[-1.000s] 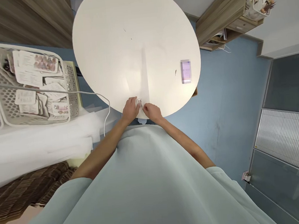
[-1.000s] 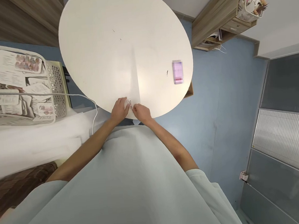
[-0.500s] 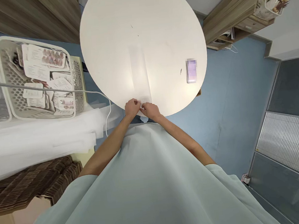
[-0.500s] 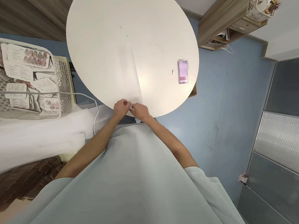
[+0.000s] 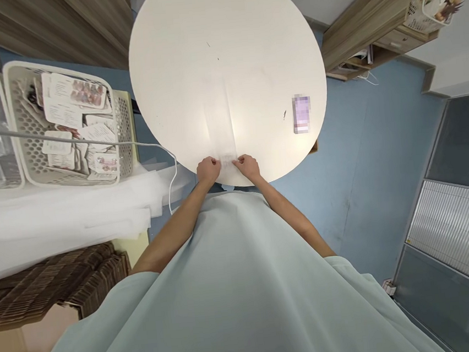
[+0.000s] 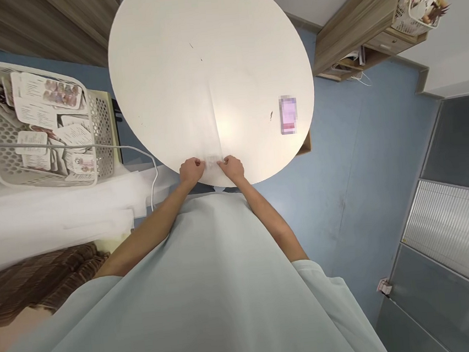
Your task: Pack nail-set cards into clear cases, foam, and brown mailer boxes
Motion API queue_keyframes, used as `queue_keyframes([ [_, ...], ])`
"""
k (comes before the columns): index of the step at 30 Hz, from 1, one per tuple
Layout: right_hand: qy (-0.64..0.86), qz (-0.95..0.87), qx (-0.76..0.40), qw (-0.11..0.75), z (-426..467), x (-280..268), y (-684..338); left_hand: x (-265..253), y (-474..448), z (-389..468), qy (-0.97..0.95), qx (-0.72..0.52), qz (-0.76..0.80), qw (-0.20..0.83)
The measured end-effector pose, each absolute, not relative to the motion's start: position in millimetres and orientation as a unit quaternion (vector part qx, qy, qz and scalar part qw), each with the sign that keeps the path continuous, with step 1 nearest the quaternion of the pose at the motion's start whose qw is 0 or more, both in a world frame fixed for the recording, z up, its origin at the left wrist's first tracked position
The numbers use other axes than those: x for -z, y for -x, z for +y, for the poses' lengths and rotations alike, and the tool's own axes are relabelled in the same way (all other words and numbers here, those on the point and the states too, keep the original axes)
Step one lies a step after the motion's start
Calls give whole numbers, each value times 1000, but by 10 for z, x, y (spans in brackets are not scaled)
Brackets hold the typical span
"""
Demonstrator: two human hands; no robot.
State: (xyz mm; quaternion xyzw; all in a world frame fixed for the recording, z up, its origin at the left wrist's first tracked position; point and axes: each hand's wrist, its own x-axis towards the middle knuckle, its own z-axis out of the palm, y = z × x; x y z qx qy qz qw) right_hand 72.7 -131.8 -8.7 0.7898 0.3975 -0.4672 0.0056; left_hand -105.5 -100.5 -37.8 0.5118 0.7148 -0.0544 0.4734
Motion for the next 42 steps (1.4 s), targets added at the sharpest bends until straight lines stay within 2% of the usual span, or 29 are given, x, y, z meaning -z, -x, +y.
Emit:
queue_keyframes([
  [7, -780, 382, 494, -40, -1313, 229, -737, 448, 1084, -1028, -485, 58, 741, 460],
  [11, -773, 356, 521, -69, -1337, 294, -776, 431, 1103, -1067, -527, 52, 740, 415],
  [16, -766, 346, 535, -84, -1334, 349, -812, 301, 1041, -1169, -741, -49, 563, 362],
  [20, -755, 350, 546, -97, -1314, 355, -831, 272, 1038, -1279, -831, -47, 415, 369],
  [30, -711, 209, 649, -171, -1260, 311, -936, 285, 1087, -1365, -840, 33, 403, 362],
  [34, -724, 266, 624, -121, -1227, 245, -968, 273, 1032, -1291, -805, 13, 430, 409],
  [37, -740, 411, 530, -57, -1232, 150, -1003, 244, 1012, -1229, -782, 12, 450, 431],
  [40, -677, 602, 424, 3, -1257, 47, -1054, 195, 1014, -1168, -769, 8, 465, 438],
  [42, -610, 677, 409, 38, -1271, -2, -1080, 163, 1021, -1124, -762, 1, 469, 447],
])
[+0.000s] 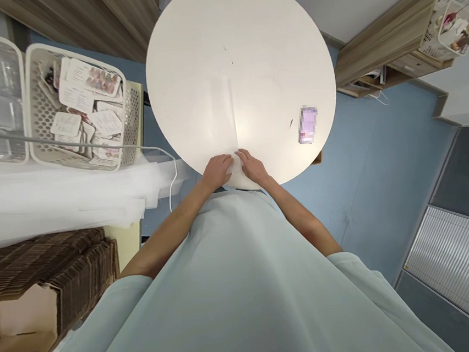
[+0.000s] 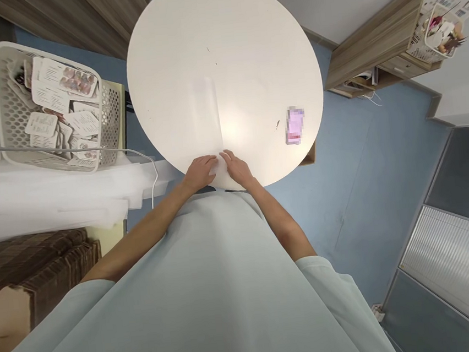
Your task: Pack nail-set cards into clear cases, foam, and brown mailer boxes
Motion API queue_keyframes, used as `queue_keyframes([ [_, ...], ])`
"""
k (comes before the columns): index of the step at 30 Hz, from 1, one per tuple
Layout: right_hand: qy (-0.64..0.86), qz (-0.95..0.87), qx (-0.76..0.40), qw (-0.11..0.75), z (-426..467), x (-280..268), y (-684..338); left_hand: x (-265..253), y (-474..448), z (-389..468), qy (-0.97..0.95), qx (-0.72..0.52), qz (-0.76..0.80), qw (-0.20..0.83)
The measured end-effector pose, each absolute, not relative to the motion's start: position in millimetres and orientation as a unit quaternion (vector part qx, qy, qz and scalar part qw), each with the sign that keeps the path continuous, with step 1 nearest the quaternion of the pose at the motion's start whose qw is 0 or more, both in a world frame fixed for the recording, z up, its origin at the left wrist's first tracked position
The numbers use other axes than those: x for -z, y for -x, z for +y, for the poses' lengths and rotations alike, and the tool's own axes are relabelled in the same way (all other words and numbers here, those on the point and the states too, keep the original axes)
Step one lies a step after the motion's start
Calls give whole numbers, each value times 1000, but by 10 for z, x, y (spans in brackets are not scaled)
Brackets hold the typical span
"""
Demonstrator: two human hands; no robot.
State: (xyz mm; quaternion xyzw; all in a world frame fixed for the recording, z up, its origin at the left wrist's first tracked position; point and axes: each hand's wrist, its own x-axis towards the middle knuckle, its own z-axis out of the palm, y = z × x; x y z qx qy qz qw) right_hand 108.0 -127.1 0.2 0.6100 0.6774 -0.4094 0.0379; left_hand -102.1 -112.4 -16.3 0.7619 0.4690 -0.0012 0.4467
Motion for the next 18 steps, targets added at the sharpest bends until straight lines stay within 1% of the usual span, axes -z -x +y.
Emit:
queue_keyframes([
  [3, -576, 695, 426, 53, -1279, -28, -1090, 132, 1027, -1057, -748, -10, 470, 468],
  [5, -587, 679, 439, 40, -1272, -15, -1083, 122, 1029, -1016, -730, -15, 483, 483],
  [12, -630, 624, 462, -20, -1130, 79, -1036, 129, 1113, -894, -576, -62, 618, 531],
  [18, -670, 589, 451, -1, -976, 107, -973, 138, 1183, -874, -515, -77, 660, 541],
])
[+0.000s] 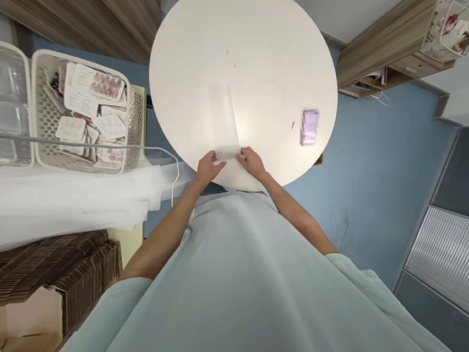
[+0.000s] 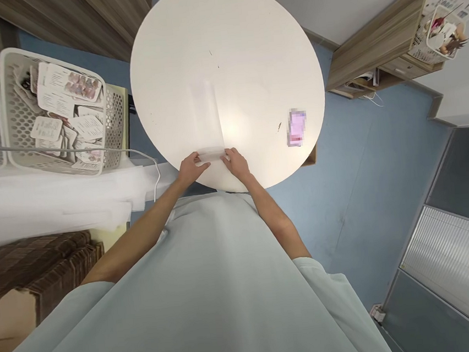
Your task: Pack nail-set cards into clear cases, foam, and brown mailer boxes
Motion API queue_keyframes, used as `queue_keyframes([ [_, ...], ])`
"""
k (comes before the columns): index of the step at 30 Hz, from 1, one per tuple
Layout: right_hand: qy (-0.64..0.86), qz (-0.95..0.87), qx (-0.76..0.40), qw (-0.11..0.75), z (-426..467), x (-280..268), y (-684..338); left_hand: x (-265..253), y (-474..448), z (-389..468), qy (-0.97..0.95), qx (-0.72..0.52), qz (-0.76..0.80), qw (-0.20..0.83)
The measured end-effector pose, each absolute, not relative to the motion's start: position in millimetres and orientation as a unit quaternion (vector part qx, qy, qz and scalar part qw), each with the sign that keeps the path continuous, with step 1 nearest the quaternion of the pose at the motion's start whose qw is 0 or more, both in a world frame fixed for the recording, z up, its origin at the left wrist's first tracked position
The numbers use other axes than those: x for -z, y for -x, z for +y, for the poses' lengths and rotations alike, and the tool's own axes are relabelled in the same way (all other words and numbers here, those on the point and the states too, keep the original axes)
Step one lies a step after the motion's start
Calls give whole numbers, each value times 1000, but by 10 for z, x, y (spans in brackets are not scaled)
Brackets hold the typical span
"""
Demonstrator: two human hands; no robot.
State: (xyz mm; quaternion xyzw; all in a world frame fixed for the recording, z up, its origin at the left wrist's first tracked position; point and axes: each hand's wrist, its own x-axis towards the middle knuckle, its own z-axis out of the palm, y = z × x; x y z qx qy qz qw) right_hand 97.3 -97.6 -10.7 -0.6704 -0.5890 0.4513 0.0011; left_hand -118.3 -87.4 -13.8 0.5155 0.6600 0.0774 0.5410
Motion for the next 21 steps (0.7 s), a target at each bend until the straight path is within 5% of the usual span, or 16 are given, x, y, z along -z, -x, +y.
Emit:
queue_keyframes([
  [13, 737, -512, -442, -1, -817, 177, -813, 323, 942, -775, -414, -89, 770, 478],
  [21, 671, -648, -360, -3, -719, 159, -718, 338, 894, -760, -581, -101, 711, 382],
])
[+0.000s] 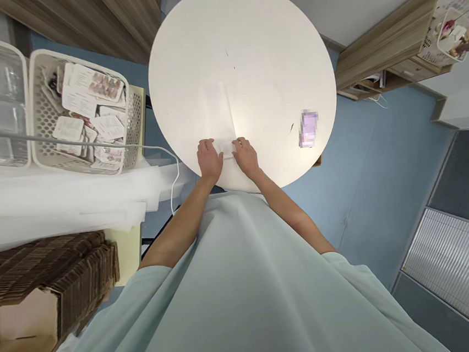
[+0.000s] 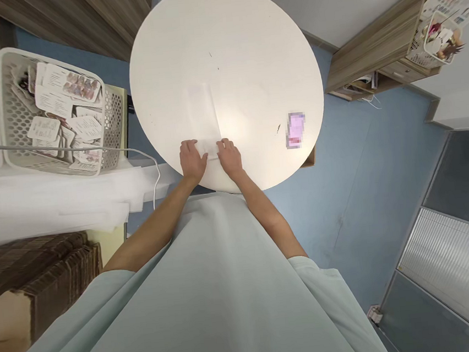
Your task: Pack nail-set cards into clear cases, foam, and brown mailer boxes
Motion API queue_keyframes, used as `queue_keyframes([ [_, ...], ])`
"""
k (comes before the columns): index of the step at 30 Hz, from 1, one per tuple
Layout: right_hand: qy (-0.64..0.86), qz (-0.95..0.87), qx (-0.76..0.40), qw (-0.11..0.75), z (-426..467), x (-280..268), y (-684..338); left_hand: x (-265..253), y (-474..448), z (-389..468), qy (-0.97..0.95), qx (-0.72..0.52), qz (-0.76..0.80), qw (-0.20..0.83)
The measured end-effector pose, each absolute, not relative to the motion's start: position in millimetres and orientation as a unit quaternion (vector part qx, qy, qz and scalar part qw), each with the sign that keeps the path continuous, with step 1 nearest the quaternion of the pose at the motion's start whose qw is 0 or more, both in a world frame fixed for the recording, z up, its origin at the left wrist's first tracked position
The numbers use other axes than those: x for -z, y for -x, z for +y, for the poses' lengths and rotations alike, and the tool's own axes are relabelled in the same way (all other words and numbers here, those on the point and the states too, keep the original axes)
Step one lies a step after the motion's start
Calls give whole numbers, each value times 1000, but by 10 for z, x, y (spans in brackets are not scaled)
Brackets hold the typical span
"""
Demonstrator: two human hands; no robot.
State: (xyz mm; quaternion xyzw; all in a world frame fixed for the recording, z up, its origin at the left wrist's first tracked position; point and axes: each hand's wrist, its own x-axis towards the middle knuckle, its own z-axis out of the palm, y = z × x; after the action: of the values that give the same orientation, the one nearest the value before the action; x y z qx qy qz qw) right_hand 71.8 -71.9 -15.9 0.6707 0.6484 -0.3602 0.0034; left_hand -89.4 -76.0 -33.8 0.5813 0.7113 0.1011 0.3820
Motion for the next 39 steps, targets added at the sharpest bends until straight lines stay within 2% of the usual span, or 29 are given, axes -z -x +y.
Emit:
queue_keyframes([
  [5, -588, 719, 369, 32, -703, 132, -810, 341, 912, -689, -681, -87, 586, 430],
  [12, -554, 749, 359, 57, -912, 176, -952, 335, 1042, -862, -705, -65, 565, 423],
  [20, -513, 767, 381, 57, -1314, 114, -1082, 290, 1201, -1221, -696, -45, 548, 463],
  [25, -528, 766, 363, 42, -1289, 105, -1131, 314, 1212, -1146, -617, -65, 617, 484],
  [32, -624, 708, 331, 22, -941, 132, -919, 356, 1132, -838, -466, -115, 723, 497],
  [39, -704, 626, 330, 52, -634, 210, -801, 441, 954, -635, -465, -83, 759, 449],
])
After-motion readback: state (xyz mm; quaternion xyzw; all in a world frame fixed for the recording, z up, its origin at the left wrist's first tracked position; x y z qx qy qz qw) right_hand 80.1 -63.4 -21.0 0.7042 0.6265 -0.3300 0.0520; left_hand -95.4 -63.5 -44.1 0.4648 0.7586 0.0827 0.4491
